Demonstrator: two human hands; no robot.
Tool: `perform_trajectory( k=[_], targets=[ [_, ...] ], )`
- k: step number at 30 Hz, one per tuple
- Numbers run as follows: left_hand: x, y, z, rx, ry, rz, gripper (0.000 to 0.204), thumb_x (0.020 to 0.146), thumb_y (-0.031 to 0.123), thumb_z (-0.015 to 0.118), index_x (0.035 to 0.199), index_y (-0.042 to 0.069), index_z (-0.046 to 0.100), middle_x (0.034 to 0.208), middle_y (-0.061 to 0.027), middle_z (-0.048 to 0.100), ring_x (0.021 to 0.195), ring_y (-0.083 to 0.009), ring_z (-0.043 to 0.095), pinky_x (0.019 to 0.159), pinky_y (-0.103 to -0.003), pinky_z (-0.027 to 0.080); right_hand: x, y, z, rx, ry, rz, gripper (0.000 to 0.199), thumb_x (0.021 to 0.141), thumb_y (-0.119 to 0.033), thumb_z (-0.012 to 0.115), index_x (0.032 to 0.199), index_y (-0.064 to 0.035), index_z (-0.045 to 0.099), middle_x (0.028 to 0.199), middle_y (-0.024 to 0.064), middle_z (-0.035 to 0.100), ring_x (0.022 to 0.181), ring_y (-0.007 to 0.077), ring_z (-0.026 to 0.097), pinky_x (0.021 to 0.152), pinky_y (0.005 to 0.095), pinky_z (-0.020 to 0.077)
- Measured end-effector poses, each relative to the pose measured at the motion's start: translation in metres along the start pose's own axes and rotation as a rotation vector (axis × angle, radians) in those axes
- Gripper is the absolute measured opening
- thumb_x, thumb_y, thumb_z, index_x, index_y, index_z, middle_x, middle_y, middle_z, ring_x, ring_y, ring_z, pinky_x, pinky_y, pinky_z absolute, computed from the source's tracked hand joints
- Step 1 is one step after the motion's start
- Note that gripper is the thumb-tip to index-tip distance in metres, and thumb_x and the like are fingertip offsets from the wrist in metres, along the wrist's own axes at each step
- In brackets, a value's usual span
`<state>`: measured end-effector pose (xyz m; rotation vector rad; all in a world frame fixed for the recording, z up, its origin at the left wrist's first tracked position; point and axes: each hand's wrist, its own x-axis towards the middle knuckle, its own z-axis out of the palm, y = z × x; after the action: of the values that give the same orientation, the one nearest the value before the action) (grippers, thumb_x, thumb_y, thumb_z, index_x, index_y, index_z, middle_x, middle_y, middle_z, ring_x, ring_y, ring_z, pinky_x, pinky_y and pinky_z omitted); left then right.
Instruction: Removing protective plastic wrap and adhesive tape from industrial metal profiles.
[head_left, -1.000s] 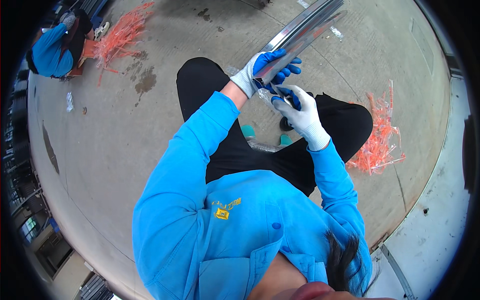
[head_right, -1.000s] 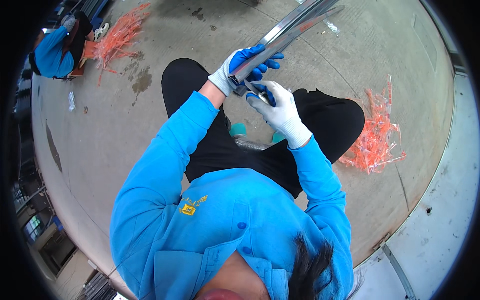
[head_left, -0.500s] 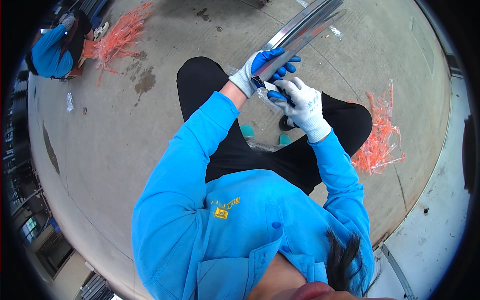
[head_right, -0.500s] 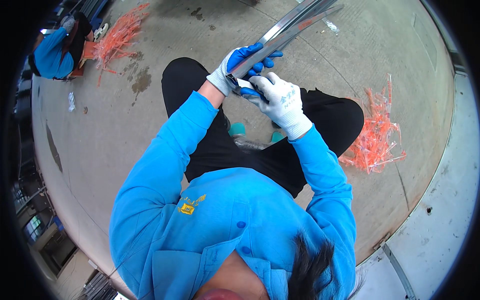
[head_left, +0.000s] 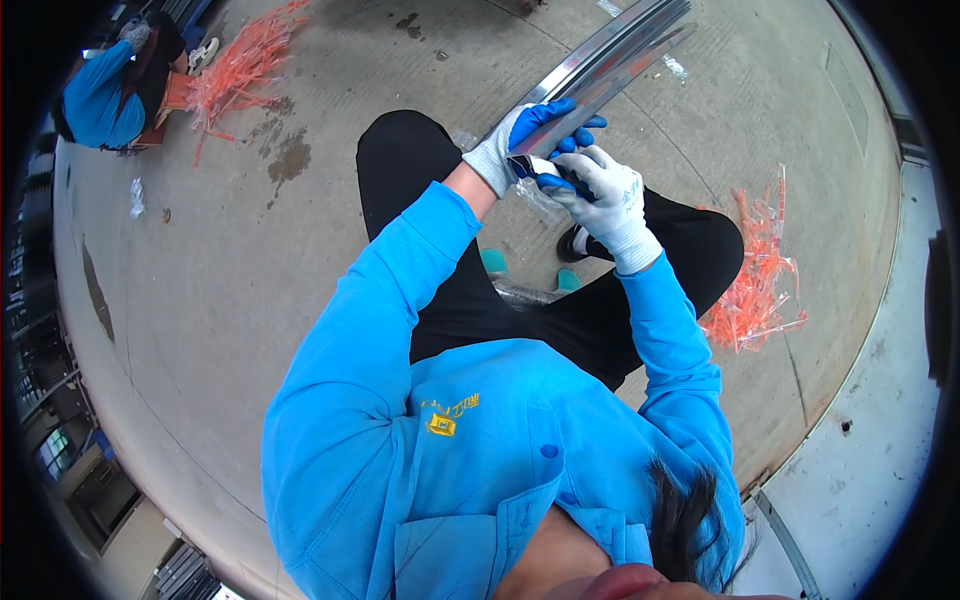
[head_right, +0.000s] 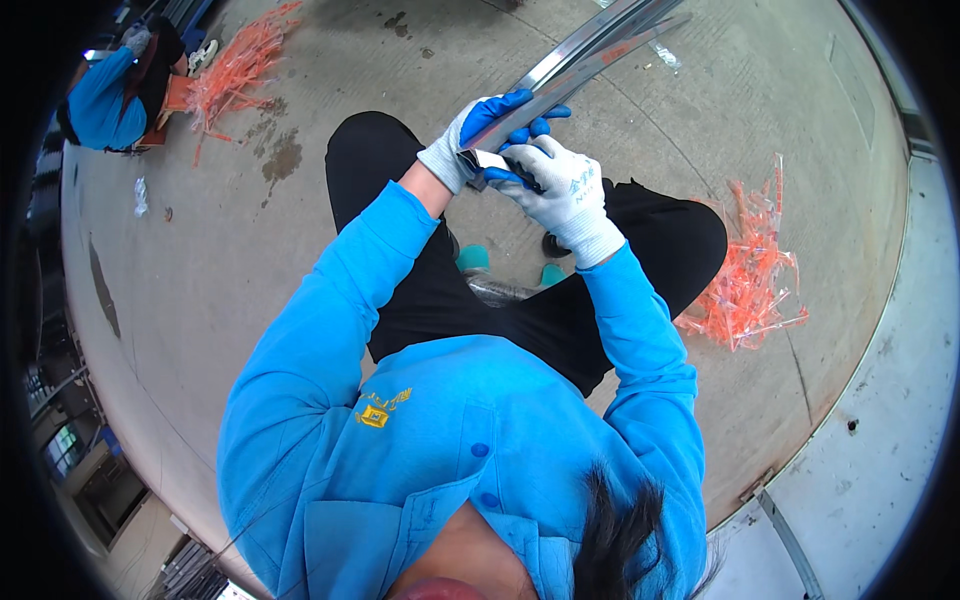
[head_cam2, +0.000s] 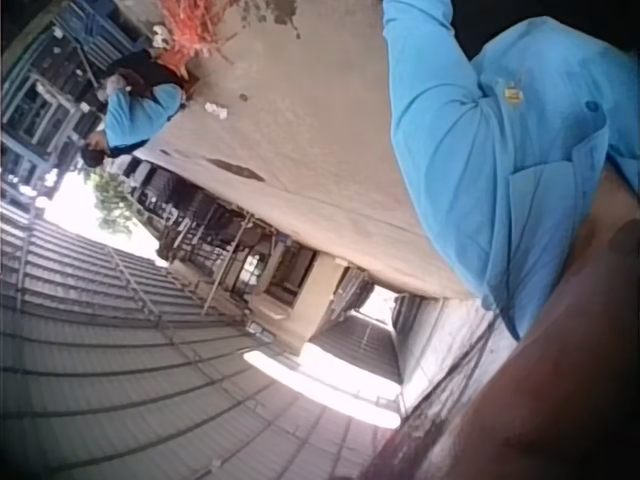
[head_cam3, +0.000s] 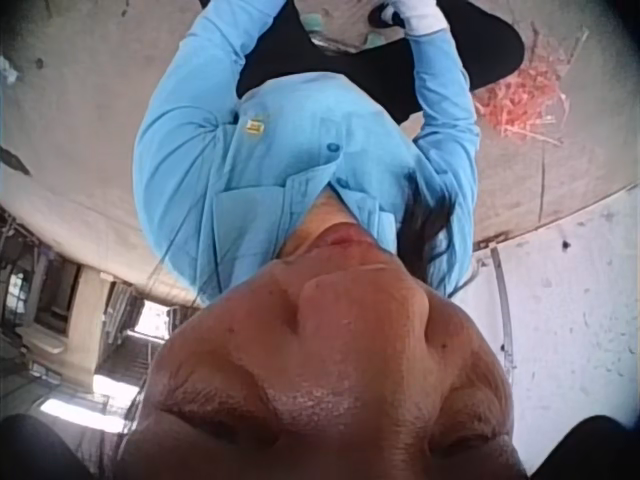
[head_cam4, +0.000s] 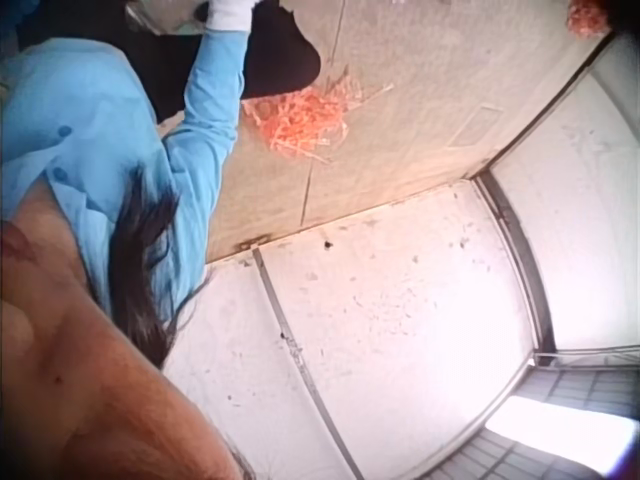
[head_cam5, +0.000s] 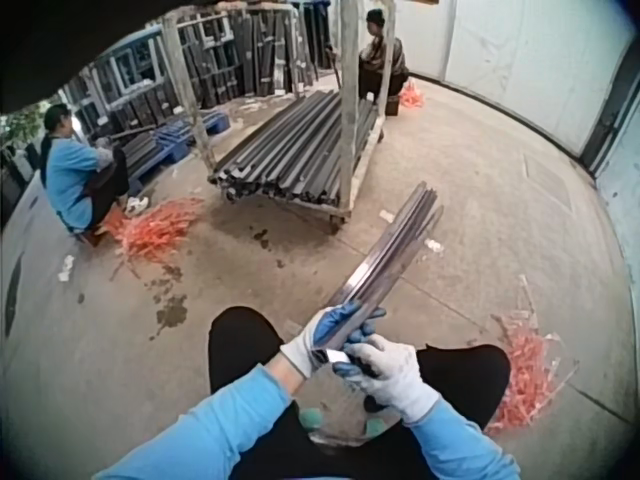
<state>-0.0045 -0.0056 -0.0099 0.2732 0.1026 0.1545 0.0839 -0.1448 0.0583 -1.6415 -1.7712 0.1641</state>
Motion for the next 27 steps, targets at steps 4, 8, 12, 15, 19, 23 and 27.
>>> perform_trajectory(
  k=[4,8,12,15,19,23,27],
  targets=[
    [-0.001,0.001,0.003,0.006,0.033,0.01,0.053,0.093,0.024,0.048,0.132,-0.009,0.037,0.085,-0.0136,0.065,0.058,-0.0154,0.063,0.06,-0.025,0.058,0.001,-0.005,0.005,-0.017,0.024,0.052,0.03,0.067,-0.021,0.077,0.091,-0.0098,0.064,0.085,0.0023,0.061,0.058,0.0158,0.06,0.055,0.0258,0.0502],
    [-0.001,0.005,0.002,-0.04,-0.023,-0.038,0.051,0.093,0.023,0.048,0.131,-0.009,0.038,0.084,-0.0135,0.064,0.056,-0.0148,0.063,0.057,-0.026,0.058,-0.002,-0.011,0.01,0.039,0.061,0.096,0.03,0.068,-0.021,0.077,0.091,-0.008,0.063,0.083,0.0032,0.061,0.059,0.0172,0.06,0.056,0.0267,0.0503],
    [0.0,0.009,-0.004,0.076,0.005,0.007,0.046,0.092,0.027,0.051,0.12,-0.009,0.049,0.084,-0.016,0.065,0.057,-0.0166,0.063,0.053,-0.026,0.056,-0.002,-0.023,0.018,0.046,0.089,0.277,0.026,0.073,-0.014,0.074,0.093,-0.002,0.061,0.079,0.005,0.06,0.067,0.0153,0.058,0.062,0.0261,0.0484],
    [0.002,0.009,0.004,0.174,0.091,0.04,0.046,0.091,0.028,0.053,0.12,-0.007,0.049,0.081,-0.0155,0.065,0.055,-0.0176,0.062,0.051,-0.026,0.055,-0.011,-0.024,0.031,0.367,0.139,0.484,0.024,0.075,-0.013,0.072,0.093,-0.0006,0.061,0.079,0.005,0.06,0.064,0.0147,0.058,0.061,0.0251,0.0481],
    [-0.002,0.01,0.016,0.321,0.207,0.051,0.046,0.09,0.029,0.055,0.121,-0.005,0.048,0.079,-0.015,0.065,0.054,-0.019,0.062,0.048,-0.025,0.053,-0.02,-0.014,0.026,0.927,0.12,0.76,0.02,0.078,-0.009,0.068,0.093,0.0017,0.06,0.079,0.0051,0.061,0.064,0.0135,0.057,0.063,0.0233,0.0475],
    [-0.011,0.012,0.022,0.481,0.303,-0.017,0.048,0.088,0.031,0.058,0.121,-0.002,0.048,0.08,-0.0149,0.064,0.055,-0.02,0.062,0.046,-0.024,0.052,-0.023,0.001,0.002,1.648,-0.116,0.951,0.015,0.079,0.0,0.064,0.092,0.004,0.061,0.083,0.0055,0.062,0.072,0.012,0.058,0.072,0.0212,0.0465],
    [-0.014,0.008,0.02,0.42,0.395,0.074,0.046,0.087,0.03,0.06,0.12,-0.001,0.053,0.089,-0.0162,0.065,0.057,-0.0167,0.061,0.044,-0.025,0.05,-0.007,-0.032,-0.018,0.855,0.179,0.716,0.019,0.077,-0.002,0.066,0.094,0.002,0.059,0.078,0.0039,0.059,0.062,0.0134,0.054,0.061,0.0245,0.0455]
  ],
)
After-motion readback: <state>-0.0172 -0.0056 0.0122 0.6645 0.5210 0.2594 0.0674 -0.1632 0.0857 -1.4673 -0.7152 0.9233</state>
